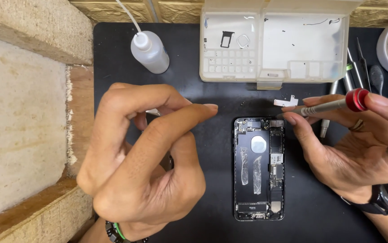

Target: Reinstalling tiny screws into a mobile phone chassis using a precision screwdriver during a repair process.

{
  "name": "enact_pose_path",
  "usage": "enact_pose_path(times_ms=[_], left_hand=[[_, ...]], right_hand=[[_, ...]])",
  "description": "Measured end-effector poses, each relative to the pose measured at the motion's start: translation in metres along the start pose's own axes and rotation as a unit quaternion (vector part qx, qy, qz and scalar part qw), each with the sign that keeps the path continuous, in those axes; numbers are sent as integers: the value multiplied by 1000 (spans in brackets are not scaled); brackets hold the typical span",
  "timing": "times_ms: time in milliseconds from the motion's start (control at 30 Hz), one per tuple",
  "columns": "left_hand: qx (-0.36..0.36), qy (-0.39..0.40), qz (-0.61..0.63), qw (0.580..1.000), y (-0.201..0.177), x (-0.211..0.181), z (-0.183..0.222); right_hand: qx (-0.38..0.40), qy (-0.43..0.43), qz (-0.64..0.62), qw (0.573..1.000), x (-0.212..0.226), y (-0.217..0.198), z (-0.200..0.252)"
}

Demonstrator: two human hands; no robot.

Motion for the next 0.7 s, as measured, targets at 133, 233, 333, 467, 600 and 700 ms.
enact_pose_path(times_ms=[133,233,333,467,600,700], left_hand=[[-22,7,6,1000,-3,0,-1],[-31,10,11,999,-4,1,0],[-39,7,11,999,-6,2,1],[-45,11,9,999,-6,3,1],[-55,11,15,998,-8,2,2],[-62,10,15,998,-8,1,2]], right_hand=[[3,34,2,999,5,1,-7],[5,-3,12,1000,8,-1,-4],[-7,-4,19,1000,5,1,4],[-19,-21,14,999,7,1,5],[-11,3,0,1000,4,4,3],[-11,21,-9,1000,1,4,5]])
Point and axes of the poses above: each hand's wrist, its own z-axis away from the middle knuckle, its own y-axis out of the palm, x = y × z, the point moved 9 cm from there along -z, towards the middle knuckle, and after that the axes turned 4 degrees about x, right-handed, at the moved point
